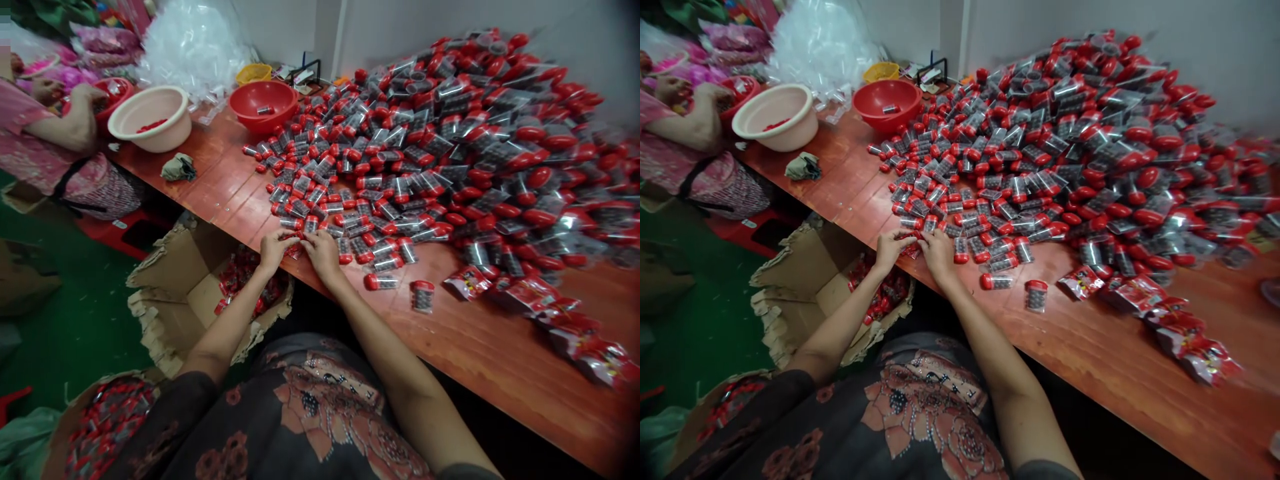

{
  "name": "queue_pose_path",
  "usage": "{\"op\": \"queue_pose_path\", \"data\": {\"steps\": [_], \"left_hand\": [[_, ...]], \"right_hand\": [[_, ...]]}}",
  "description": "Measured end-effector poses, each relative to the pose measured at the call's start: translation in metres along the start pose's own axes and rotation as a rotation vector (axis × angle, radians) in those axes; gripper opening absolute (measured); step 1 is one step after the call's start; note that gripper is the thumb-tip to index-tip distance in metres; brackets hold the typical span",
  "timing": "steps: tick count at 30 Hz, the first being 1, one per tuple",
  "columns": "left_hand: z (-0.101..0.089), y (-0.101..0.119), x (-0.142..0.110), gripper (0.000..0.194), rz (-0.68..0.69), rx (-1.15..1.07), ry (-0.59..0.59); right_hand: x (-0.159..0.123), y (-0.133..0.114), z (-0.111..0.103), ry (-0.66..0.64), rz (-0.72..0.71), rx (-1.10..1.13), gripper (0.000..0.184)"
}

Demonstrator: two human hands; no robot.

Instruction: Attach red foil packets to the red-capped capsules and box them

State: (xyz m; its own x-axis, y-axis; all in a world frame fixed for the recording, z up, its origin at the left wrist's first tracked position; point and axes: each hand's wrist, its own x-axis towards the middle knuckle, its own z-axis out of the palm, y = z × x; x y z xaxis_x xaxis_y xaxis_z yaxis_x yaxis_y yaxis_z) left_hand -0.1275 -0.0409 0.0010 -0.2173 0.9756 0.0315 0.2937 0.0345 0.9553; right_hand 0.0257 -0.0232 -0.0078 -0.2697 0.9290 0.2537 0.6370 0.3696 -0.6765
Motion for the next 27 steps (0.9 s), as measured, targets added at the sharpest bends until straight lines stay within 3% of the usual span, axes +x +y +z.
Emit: {"op": "queue_pose_path", "data": {"steps": [8, 13, 20, 27], "left_hand": [[0.003, -0.018, 0.0, 0.019, 0.062, 0.0, 0.148], [0.004, -0.022, -0.004, 0.014, 0.1, -0.063, 0.159], [0.005, -0.023, -0.003, 0.011, 0.083, -0.051, 0.161], [0.003, -0.021, -0.008, 0.037, 0.125, 0.061, 0.139]], "right_hand": [[-0.011, -0.005, 0.017, 0.169, 0.04, 0.073, 0.022], [-0.009, -0.003, 0.021, 0.205, 0.06, 0.123, 0.008], [-0.007, 0.003, 0.028, 0.229, 0.075, 0.185, 0.011], [-0.008, 0.0, 0.026, 0.219, 0.002, 0.086, 0.01]]}}
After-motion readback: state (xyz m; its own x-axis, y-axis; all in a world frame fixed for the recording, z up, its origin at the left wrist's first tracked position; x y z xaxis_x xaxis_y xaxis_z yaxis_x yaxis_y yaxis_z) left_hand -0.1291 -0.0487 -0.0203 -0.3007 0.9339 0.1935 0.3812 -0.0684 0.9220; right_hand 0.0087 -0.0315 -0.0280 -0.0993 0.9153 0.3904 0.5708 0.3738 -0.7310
